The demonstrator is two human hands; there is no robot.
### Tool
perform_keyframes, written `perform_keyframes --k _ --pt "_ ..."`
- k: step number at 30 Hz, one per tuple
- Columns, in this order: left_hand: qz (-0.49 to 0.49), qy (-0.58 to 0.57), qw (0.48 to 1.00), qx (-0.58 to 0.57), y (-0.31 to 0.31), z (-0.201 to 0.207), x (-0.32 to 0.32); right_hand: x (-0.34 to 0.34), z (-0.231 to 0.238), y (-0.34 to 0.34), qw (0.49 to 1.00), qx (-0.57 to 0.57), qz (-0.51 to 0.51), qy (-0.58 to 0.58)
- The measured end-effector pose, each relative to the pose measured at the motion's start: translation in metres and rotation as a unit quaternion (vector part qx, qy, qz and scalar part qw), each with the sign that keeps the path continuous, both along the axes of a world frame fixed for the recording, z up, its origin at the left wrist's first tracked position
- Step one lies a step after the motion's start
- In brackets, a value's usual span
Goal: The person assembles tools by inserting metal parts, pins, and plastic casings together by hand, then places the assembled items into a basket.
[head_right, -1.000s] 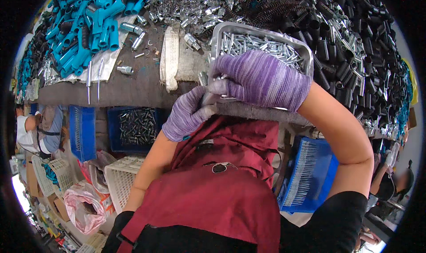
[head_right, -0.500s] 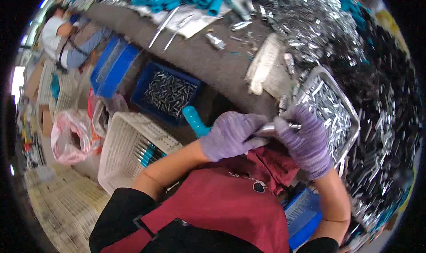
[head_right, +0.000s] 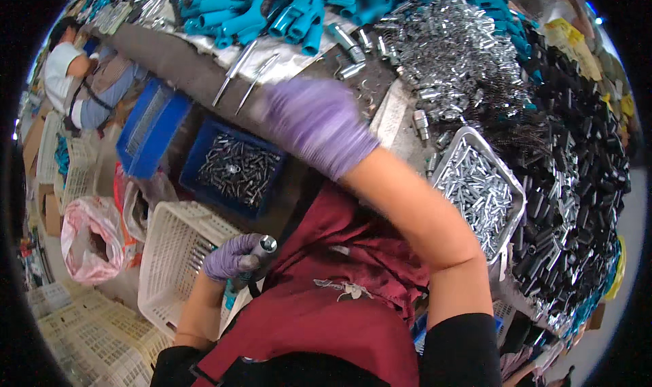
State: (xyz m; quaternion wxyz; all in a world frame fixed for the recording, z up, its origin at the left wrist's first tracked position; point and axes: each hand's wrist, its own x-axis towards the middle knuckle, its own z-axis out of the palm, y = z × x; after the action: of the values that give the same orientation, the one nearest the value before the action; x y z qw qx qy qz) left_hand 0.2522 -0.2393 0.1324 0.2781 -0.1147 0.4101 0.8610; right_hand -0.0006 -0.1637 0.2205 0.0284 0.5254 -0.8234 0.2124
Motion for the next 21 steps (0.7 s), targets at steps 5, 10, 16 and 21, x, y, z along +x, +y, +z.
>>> perform_keyframes --k 5,10,16,21 --pt "0.101 0.102 0.983 -0.115 0.019 0.015 -0.047 -0.155 -0.009 0.001 0.956 0.226 -0.153 0.107" --pt "0.095 0.157 0.971 -0.155 0.023 0.018 -0.081 -0.175 -0.034 -0.028 0.925 0.352 -0.138 -0.036" --pt "0.19 0.182 0.958 -0.117 0.053 0.023 -0.111 -0.13 0.019 0.041 0.968 0.066 -0.186 -0.152" --pt "0.068 0.165 0.98 -0.089 0.08 0.032 -0.132 -0.008 0.061 0.171 0.957 -0.029 0.093 -0.274"
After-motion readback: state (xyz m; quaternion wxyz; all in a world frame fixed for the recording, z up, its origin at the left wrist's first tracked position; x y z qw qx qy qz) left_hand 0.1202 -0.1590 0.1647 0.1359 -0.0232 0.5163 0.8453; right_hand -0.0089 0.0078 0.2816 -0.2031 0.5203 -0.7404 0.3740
